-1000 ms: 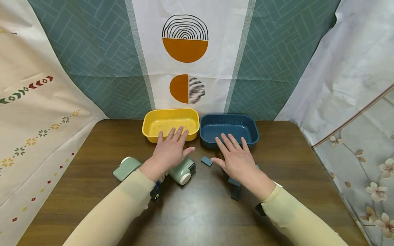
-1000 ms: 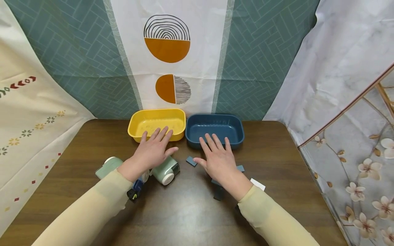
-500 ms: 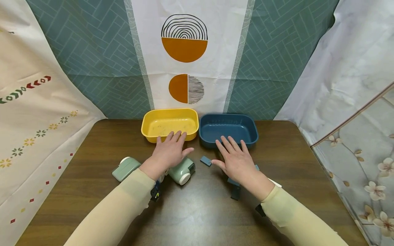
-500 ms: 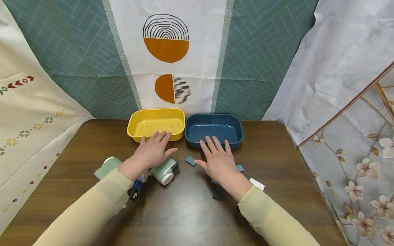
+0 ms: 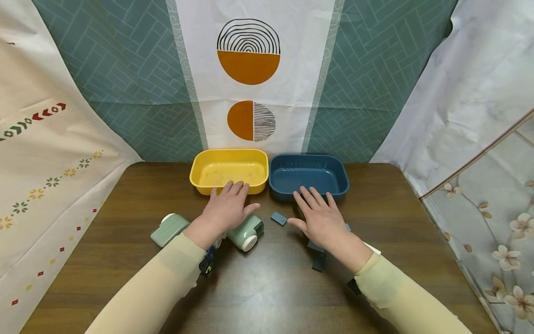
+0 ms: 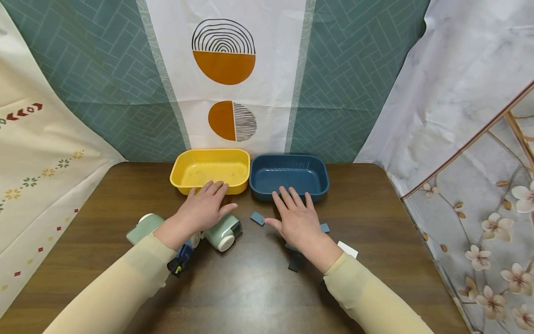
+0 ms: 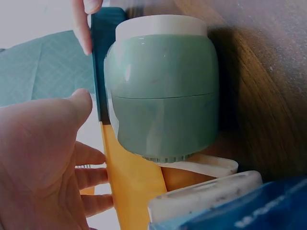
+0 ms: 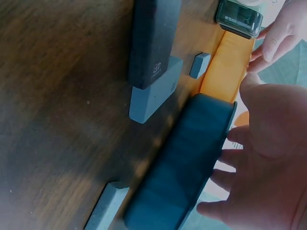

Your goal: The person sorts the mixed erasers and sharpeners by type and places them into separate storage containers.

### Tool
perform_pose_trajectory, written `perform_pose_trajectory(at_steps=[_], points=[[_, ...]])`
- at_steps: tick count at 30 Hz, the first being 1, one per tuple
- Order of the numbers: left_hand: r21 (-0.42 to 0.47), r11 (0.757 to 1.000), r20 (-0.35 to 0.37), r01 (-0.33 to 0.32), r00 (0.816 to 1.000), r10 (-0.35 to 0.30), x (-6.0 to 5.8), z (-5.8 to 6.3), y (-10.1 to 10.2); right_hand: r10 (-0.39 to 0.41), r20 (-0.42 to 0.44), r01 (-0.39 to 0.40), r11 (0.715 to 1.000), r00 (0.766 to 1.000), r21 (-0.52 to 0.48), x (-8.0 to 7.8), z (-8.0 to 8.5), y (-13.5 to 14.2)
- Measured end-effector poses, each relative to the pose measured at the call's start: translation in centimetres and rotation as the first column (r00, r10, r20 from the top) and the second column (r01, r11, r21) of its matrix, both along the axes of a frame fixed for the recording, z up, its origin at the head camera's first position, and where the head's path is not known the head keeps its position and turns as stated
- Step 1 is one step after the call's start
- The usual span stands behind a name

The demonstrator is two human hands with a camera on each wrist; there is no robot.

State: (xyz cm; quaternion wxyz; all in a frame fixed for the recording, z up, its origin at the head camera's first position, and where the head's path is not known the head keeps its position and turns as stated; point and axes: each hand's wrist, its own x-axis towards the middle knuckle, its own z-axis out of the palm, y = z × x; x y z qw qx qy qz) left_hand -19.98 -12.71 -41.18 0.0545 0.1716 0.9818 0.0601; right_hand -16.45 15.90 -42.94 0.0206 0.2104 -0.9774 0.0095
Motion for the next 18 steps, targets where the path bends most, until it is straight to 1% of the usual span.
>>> perform_pose_trajectory(at_steps=[10,18], points=[[0.002,1.000,-0.011,0.027,1.000,-0.027,1.2,0.2,-0.7,0.020,-0.016,-0.020,1.000,1.000,0.000,0.0,-0.2,0.3],[0.009,0.999,0.002,0.045,0.999,-0.045,1.7,0.2,-0.9,0.018,-0.008,-0.018,1.000,1.000,-0.001,0.0,-0.2,0.3]])
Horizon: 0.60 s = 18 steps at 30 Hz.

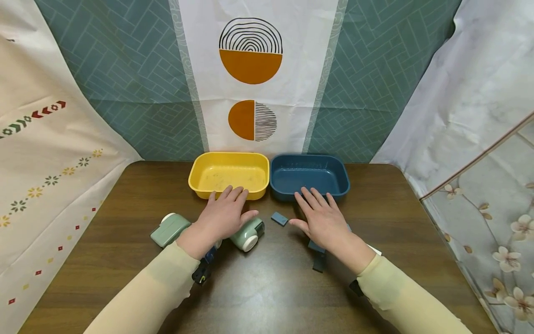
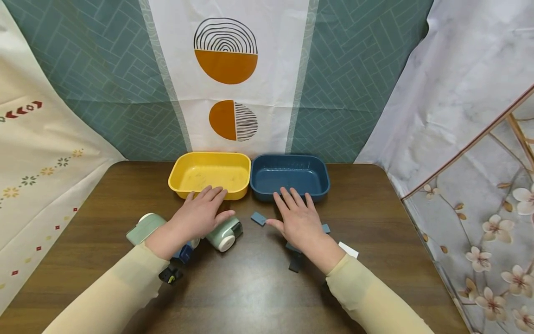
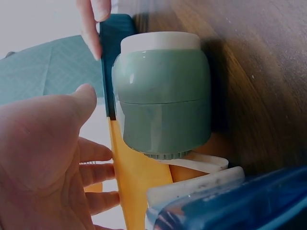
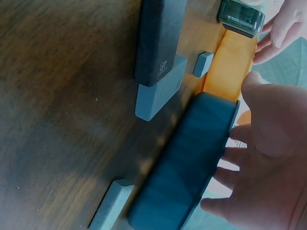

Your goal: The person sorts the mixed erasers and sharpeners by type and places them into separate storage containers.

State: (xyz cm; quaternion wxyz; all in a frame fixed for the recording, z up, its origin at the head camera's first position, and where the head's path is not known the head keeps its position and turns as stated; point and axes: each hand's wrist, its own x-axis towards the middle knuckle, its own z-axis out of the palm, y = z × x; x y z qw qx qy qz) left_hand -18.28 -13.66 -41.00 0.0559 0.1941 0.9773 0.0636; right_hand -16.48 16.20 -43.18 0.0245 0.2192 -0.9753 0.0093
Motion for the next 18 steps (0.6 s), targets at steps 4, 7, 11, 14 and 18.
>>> perform_pose_trajectory(at_steps=[4,7,11,14,18], points=[[0.001,1.000,0.002,0.001,1.000,-0.001,0.3,0.1,-0.1,0.003,-0.015,-0.003,1.000,1.000,0.003,0.0,0.1,-0.2],[-0.002,1.000,-0.001,-0.001,1.000,0.001,0.5,0.2,-0.2,0.019,-0.044,-0.019,1.000,0.999,-0.006,-0.2,0.4,-0.7],[-0.013,1.000,-0.009,0.001,1.000,-0.001,0.6,0.3,-0.2,0.052,-0.070,-0.054,0.998,0.996,-0.028,-0.7,0.8,-1.8],[-0.019,1.000,-0.019,0.006,1.000,-0.006,0.7,0.3,-0.3,0.079,-0.071,-0.082,0.996,0.994,-0.040,-1.1,1.0,-2.5],[-0.020,1.000,-0.030,0.015,0.999,-0.015,0.7,0.2,-0.4,0.116,-0.064,-0.119,0.992,0.991,-0.038,-1.9,0.9,-3.4]])
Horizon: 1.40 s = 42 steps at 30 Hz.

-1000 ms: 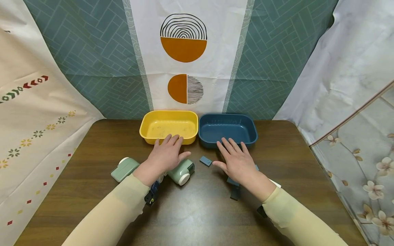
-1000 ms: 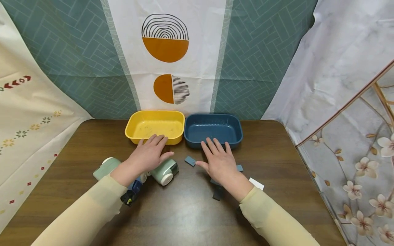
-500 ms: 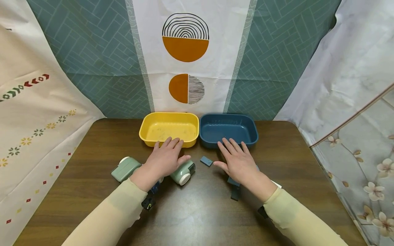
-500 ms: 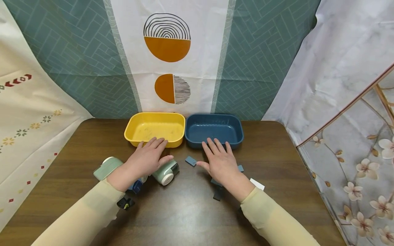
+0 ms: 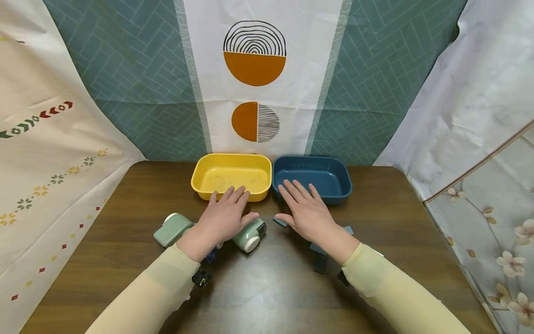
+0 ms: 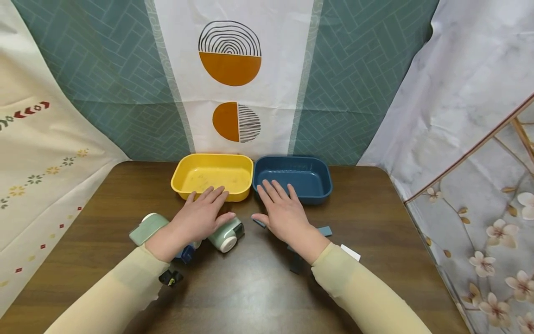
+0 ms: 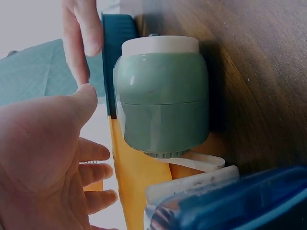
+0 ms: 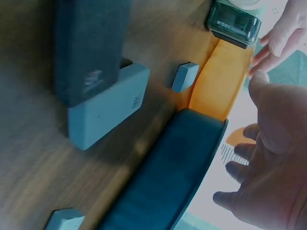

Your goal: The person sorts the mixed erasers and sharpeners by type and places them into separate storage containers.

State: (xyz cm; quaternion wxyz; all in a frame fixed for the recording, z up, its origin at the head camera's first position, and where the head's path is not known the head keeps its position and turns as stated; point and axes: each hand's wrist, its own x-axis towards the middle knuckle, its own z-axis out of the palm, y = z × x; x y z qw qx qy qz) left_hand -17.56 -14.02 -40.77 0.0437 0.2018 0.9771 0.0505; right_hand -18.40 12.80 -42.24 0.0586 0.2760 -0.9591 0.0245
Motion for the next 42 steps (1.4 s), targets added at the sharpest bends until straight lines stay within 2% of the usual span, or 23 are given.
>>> perform_pose_trajectory(at_steps=[6,11,22,42], points=[[-0.008,1.000,0.007,-0.003,1.000,0.003,0.2,0.1,-0.2,0.041,0.041,-0.042,0.999,0.998,0.025,-1.4,-0.2,-0.8],[-0.015,1.000,-0.022,-0.008,1.000,0.007,0.6,0.2,-0.8,0.052,0.071,-0.055,0.998,0.996,0.039,-2.6,-0.9,-0.7],[-0.006,0.999,-0.081,-0.033,0.996,0.032,1.5,0.6,-2.3,0.072,0.092,-0.077,0.995,0.993,0.055,-3.6,-1.4,-1.1],[0.081,0.987,-0.103,-0.137,0.984,0.145,3.4,1.1,-8.5,0.104,0.120,-0.110,0.993,0.987,0.045,-3.9,-1.7,-1.9]])
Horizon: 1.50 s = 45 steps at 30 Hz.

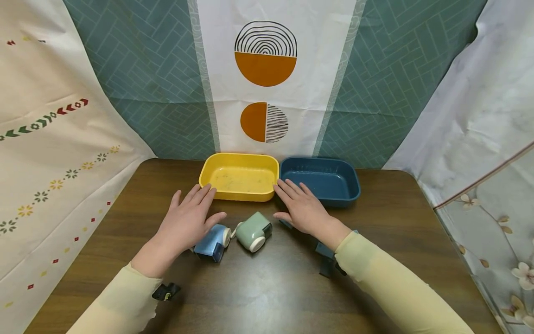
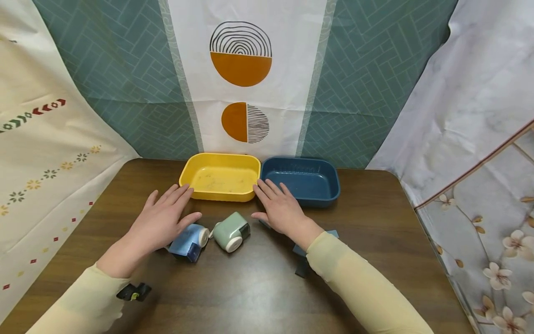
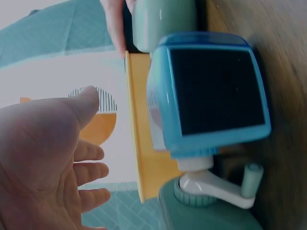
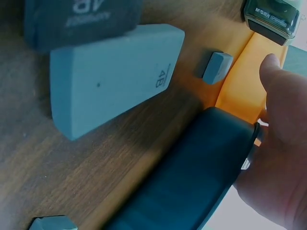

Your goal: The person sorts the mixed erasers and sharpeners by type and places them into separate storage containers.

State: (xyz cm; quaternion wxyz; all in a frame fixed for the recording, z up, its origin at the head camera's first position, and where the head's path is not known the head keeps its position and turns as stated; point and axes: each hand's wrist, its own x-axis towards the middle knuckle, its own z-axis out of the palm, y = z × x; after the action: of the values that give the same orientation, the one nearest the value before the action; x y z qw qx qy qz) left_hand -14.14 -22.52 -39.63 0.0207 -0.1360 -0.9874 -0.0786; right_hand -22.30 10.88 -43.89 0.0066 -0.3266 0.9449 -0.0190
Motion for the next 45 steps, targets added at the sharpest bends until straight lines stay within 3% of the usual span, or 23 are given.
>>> perform_pose_trajectory(at_steps=[12,22,36,45], points=[[0.023,0.998,0.000,-0.054,0.999,0.054,1.2,-0.4,-2.8,0.005,0.029,-0.005,1.000,1.000,0.000,-0.2,0.0,0.1],[0.018,0.999,-0.025,-0.051,0.998,0.051,2.4,-0.7,-5.1,0.016,0.012,-0.016,1.000,1.000,-0.013,-0.1,0.0,0.2],[0.009,0.999,-0.037,-0.049,0.998,0.049,3.8,-1.9,-6.8,0.005,0.044,-0.005,1.000,0.999,0.009,0.1,-0.4,0.0],[0.021,0.999,-0.059,-0.043,0.997,0.044,3.7,-2.1,-7.3,0.013,0.015,-0.013,1.000,1.000,-0.003,0.1,0.0,0.0]])
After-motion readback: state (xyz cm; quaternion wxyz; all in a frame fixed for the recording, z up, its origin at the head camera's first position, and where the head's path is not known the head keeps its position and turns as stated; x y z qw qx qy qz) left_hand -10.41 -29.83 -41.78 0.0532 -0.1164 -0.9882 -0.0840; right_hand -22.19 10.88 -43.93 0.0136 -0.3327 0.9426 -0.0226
